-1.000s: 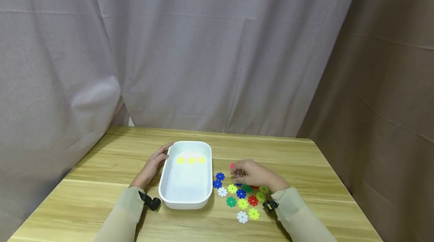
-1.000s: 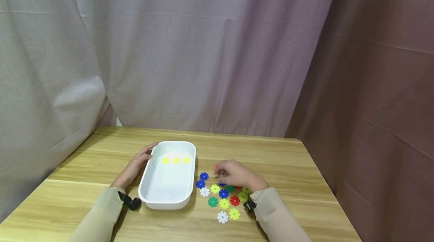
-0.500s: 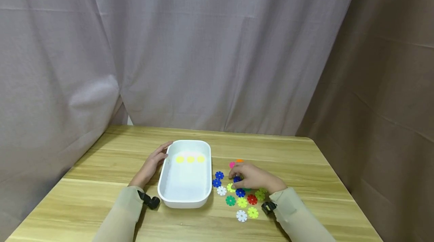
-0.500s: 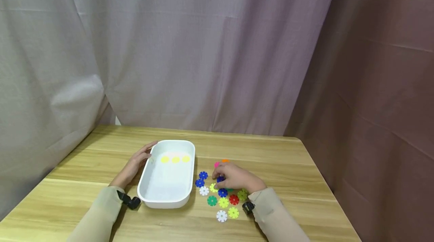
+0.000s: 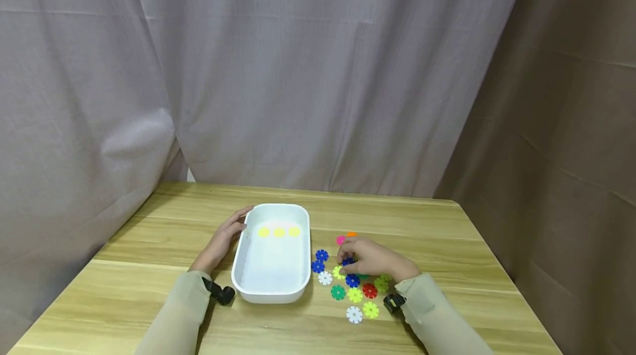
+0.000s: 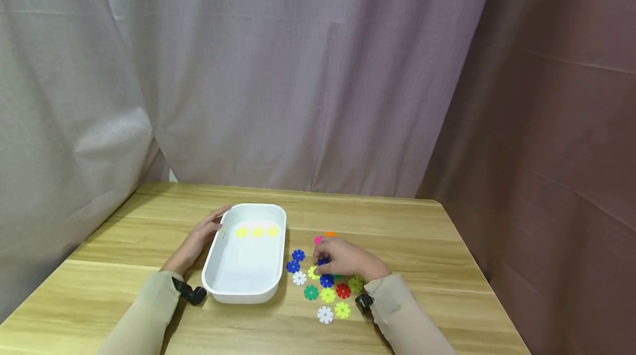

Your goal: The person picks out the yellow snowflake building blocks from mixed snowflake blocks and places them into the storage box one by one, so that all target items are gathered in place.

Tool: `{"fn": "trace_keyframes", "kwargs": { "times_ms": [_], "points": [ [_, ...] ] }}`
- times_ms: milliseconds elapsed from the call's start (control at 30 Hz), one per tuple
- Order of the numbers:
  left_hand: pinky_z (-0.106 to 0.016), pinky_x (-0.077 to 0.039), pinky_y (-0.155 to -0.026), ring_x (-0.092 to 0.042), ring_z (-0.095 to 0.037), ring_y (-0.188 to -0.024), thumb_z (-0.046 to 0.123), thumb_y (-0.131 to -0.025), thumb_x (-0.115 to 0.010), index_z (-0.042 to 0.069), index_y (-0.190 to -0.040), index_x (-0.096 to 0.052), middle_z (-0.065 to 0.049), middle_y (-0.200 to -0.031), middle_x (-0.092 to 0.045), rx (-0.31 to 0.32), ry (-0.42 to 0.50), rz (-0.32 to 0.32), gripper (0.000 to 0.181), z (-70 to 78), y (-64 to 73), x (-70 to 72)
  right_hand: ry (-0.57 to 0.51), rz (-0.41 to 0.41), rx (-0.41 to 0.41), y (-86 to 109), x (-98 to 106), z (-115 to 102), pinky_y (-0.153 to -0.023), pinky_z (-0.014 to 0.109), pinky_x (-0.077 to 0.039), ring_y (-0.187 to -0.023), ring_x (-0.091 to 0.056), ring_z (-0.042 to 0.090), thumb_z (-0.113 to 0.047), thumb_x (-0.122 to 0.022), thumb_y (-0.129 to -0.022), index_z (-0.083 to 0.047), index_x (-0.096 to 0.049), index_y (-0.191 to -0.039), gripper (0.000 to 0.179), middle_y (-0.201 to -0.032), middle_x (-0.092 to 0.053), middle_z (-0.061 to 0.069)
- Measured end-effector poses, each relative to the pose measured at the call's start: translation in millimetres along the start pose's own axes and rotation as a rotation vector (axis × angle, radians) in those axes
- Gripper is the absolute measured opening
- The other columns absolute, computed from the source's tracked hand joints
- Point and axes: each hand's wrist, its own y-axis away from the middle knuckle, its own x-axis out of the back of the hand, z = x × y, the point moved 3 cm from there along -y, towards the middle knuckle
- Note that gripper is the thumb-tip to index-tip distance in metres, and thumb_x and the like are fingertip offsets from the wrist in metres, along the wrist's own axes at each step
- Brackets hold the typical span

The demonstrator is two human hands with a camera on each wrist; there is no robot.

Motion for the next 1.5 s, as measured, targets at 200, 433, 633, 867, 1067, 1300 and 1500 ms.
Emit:
{"fn": "trace_keyframes", "kwargs": {
  "times_ms": [200,433,633,867,1067,1300,1500],
  "points": [
    [-0.050,-0.029,-0.113,-0.041,-0.034,-0.140,0.015,-0.097,-0.044,0.014,-0.154,-0.042,-0.015,-0.156,-0.041,0.000,-0.004,0.005,0.057,2.8,-1.7,-0.4,0.013,-0.005,0.022,0.0,0.8,-0.2,-0.076,0.026,-0.048,-0.084,-0.057,0.015,-0.026,-0.082,-0.085,-0.018,-0.071,-0.096,0.018,-0.093,-0.061,-0.004],
    [-0.049,-0.030,-0.113,-0.041,-0.033,-0.139,0.016,-0.098,-0.044,0.014,-0.155,-0.041,-0.015,-0.156,-0.042,0.000,-0.007,0.000,0.057,1.6,-0.7,-0.3,0.017,-0.016,0.012,0.6,0.2,-2.9,-0.075,0.026,-0.048,-0.084,-0.057,0.016,-0.028,-0.082,-0.085,-0.018,-0.070,-0.096,0.019,-0.093,-0.061,-0.005],
    [-0.050,-0.029,-0.113,-0.040,-0.033,-0.141,0.016,-0.098,-0.043,0.014,-0.155,-0.041,-0.014,-0.156,-0.041,0.001,-0.014,0.004,0.057,-0.3,0.6,-0.1,-0.011,-0.035,-0.002,0.6,-0.3,-5.7,-0.077,0.027,-0.048,-0.087,-0.057,0.016,-0.029,-0.083,-0.083,-0.017,-0.070,-0.098,0.024,-0.096,-0.063,-0.003],
    [-0.050,-0.028,-0.114,-0.039,-0.033,-0.141,0.015,-0.097,-0.044,0.014,-0.155,-0.041,-0.014,-0.156,-0.041,0.000,-0.012,0.005,0.057,0.7,0.7,-0.6,-0.020,-0.025,-0.003,-0.3,-0.9,-4.8,-0.076,0.026,-0.048,-0.085,-0.057,0.016,-0.027,-0.084,-0.082,-0.017,-0.068,-0.097,0.024,-0.094,-0.062,-0.002],
    [-0.047,-0.030,-0.113,-0.040,-0.034,-0.140,0.014,-0.097,-0.044,0.012,-0.155,-0.041,-0.016,-0.155,-0.042,0.004,-0.019,0.008,0.058,0.0,0.5,-0.1,-0.028,-0.014,-0.013,-0.6,-1.3,-3.9,-0.074,0.026,-0.048,-0.083,-0.057,0.018,-0.025,-0.085,-0.081,-0.017,-0.064,-0.095,0.026,-0.091,-0.062,-0.001],
    [-0.042,-0.032,-0.111,-0.041,-0.034,-0.140,0.014,-0.098,-0.044,0.012,-0.155,-0.040,-0.016,-0.155,-0.042,0.000,-0.017,0.007,0.057,0.9,1.3,0.4,-0.043,-0.013,-0.032,-0.9,0.2,-5.2,-0.072,0.026,-0.049,-0.079,-0.056,0.013,-0.022,-0.083,-0.084,-0.017,-0.062,-0.095,0.024,-0.086,-0.060,-0.005],
    [-0.044,-0.033,-0.111,-0.042,-0.033,-0.139,0.014,-0.098,-0.044,0.013,-0.155,-0.040,-0.016,-0.154,-0.043,0.001,-0.014,0.004,0.057,1.4,1.5,0.0,-0.079,-0.004,-0.019,-1.9,1.6,-6.1,-0.070,0.025,-0.051,-0.077,-0.057,0.008,-0.015,-0.077,-0.089,-0.015,-0.064,-0.096,0.016,-0.084,-0.060,-0.010]
  ]
}}
